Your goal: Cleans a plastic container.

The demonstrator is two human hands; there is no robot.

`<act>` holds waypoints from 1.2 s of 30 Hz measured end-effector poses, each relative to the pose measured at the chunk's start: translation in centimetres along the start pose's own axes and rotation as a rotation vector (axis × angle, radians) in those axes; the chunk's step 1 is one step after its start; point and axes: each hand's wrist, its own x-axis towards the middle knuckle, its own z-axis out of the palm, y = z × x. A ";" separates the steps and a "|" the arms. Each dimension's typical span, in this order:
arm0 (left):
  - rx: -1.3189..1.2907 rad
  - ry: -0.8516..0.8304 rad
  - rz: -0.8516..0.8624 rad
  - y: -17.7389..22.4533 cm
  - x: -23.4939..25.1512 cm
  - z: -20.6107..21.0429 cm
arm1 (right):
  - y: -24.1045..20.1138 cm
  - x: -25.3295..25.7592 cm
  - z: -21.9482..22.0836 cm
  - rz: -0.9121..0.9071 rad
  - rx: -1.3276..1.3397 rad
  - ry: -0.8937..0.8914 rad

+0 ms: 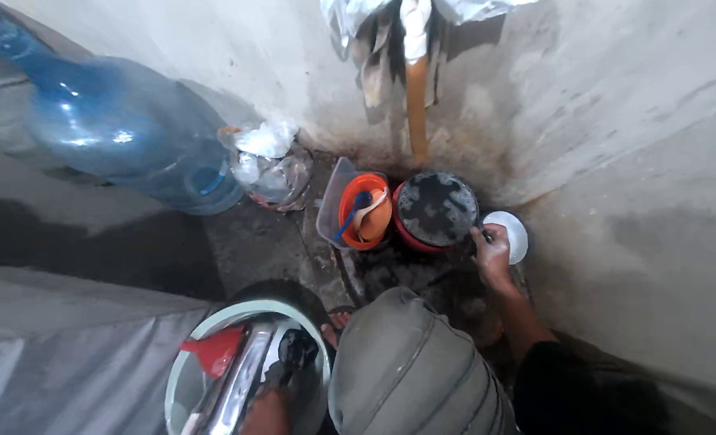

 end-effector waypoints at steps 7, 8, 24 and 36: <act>-0.242 0.158 0.106 1.4 -0.2 -0.9 | 1.2 0.3 -0.2 0.049 0.102 0.112; -0.271 0.174 0.121 1.2 -0.1 -0.2 | 1.1 -0.4 0.0 0.070 0.079 0.095; -0.867 0.242 0.544 7.4 6.5 -1.3 | 5.4 2.1 -2.1 -0.087 -0.412 0.245; -0.715 -0.060 0.341 18.9 19.6 -15.3 | 18.9 13.7 -3.2 0.363 -0.747 -0.567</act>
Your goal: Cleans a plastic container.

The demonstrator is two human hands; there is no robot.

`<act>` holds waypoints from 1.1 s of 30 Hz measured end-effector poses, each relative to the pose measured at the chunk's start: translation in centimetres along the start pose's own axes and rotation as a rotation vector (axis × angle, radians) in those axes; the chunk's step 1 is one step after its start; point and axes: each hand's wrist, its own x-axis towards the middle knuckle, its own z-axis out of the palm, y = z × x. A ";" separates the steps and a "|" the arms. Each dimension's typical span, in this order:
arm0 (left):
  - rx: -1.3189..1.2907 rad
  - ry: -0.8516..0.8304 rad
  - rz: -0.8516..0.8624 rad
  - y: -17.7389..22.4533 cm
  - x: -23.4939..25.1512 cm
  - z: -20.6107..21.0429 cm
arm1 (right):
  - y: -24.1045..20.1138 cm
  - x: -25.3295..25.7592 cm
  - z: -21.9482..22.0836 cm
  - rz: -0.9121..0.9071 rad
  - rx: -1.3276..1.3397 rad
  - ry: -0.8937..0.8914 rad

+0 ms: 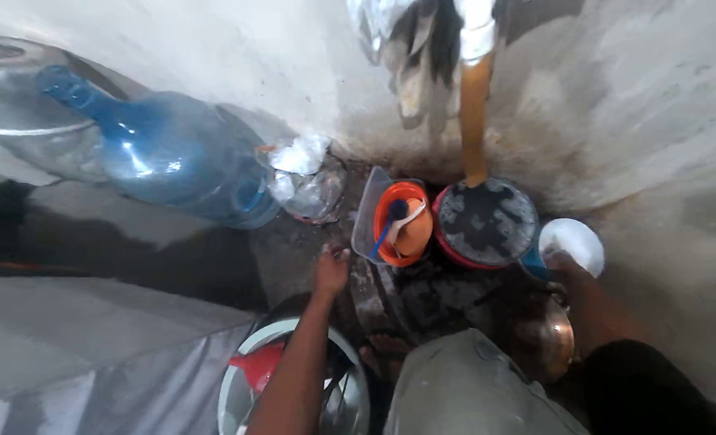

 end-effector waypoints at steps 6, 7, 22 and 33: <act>0.101 0.018 0.051 2.4 3.6 3.1 | -1.3 -1.2 -0.2 0.104 -0.189 0.068; 0.106 0.032 0.058 2.5 3.8 3.5 | -0.1 -0.3 0.0 0.051 -0.163 0.030; -0.765 0.336 0.394 5.0 -4.8 -0.6 | -14.3 -16.0 -4.3 -0.388 1.384 0.044; -1.160 -0.212 0.185 7.2 -8.5 8.0 | -32.8 -22.7 5.8 -1.133 0.583 0.390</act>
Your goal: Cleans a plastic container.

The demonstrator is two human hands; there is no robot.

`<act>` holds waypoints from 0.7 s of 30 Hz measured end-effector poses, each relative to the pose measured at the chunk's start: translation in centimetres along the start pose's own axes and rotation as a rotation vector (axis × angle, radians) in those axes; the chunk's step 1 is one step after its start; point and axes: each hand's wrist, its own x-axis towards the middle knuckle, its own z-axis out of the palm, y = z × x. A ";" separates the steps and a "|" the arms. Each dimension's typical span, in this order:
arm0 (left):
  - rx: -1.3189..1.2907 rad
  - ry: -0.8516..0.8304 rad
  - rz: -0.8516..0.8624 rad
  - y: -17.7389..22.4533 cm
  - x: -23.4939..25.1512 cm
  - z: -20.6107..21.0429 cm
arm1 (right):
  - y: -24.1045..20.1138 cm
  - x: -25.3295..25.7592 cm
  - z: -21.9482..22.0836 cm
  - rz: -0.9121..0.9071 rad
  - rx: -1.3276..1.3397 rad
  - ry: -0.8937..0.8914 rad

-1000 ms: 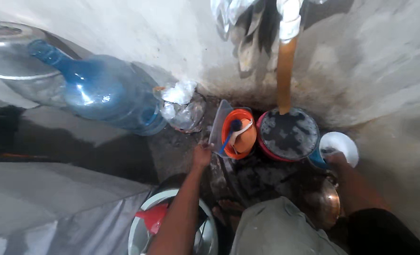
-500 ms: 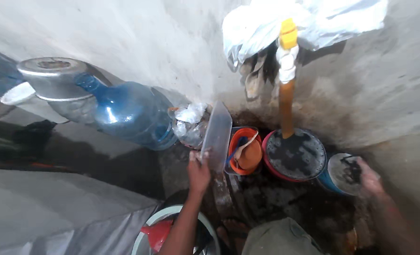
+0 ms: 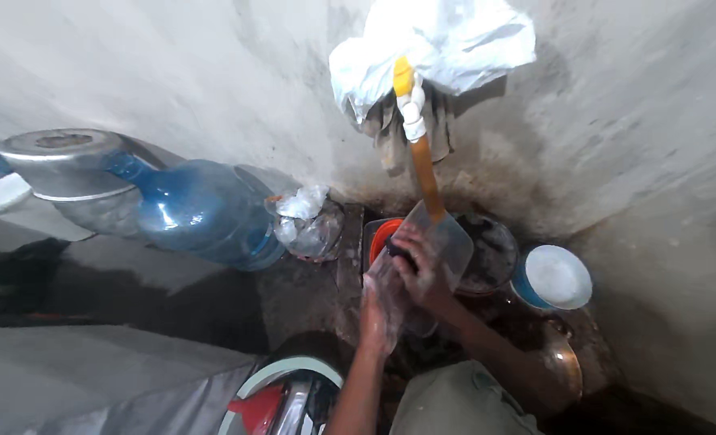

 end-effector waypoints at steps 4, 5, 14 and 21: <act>-0.058 0.144 -0.117 0.7 0.1 1.1 | -0.3 -3.9 1.9 -0.193 -0.221 -0.226; -0.074 0.120 -0.136 0.5 -0.1 0.6 | 0.2 -4.0 1.1 -0.202 -0.300 -0.261; 0.455 0.008 -0.014 2.5 -3.8 3.9 | 3.2 0.8 -6.2 -0.021 -0.309 0.003; 0.494 -0.298 -0.003 5.5 -3.8 9.6 | -3.3 -1.5 -7.6 -0.311 -0.127 0.110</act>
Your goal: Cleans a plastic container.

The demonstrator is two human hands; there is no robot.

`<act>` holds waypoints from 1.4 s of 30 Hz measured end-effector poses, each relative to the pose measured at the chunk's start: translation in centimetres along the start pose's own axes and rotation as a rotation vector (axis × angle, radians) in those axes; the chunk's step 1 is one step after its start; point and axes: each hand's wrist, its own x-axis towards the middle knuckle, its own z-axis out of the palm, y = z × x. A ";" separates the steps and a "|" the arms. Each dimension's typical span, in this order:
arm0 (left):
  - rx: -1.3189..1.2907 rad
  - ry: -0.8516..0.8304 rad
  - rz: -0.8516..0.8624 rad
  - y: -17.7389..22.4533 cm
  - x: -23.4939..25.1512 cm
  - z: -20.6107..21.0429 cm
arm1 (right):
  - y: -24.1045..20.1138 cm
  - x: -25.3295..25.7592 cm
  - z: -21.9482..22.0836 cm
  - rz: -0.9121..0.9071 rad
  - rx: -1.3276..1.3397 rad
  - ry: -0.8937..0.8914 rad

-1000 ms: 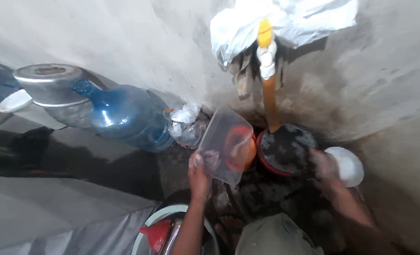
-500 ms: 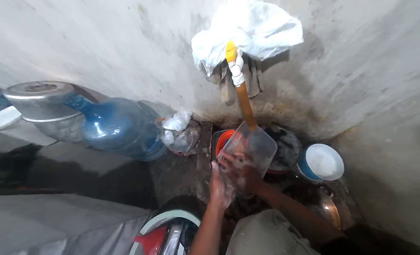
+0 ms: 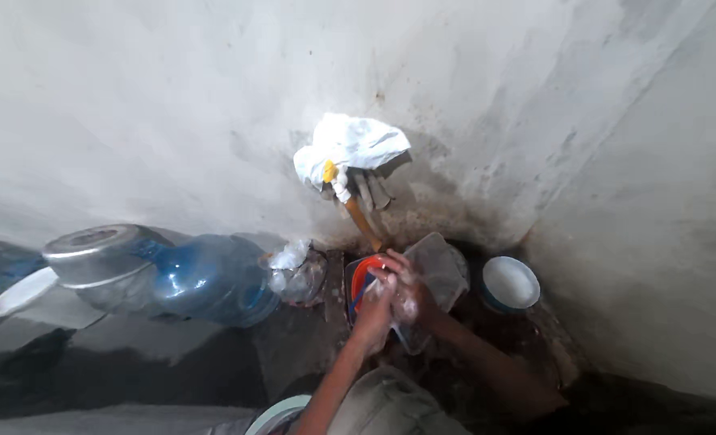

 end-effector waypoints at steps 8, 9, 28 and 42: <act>0.739 -0.063 0.037 14.1 -2.9 3.8 | 3.6 6.5 -8.5 0.075 -0.244 0.529; 0.841 -0.059 0.076 15.5 -2.7 5.0 | 1.6 8.1 -8.7 -0.030 -0.181 0.519; 0.604 0.437 0.778 15.3 -3.1 4.6 | 1.3 19.5 -13.2 -0.004 -0.114 0.340; 0.186 0.424 0.775 14.3 -2.5 7.2 | 0.7 13.9 -8.2 0.983 0.270 0.766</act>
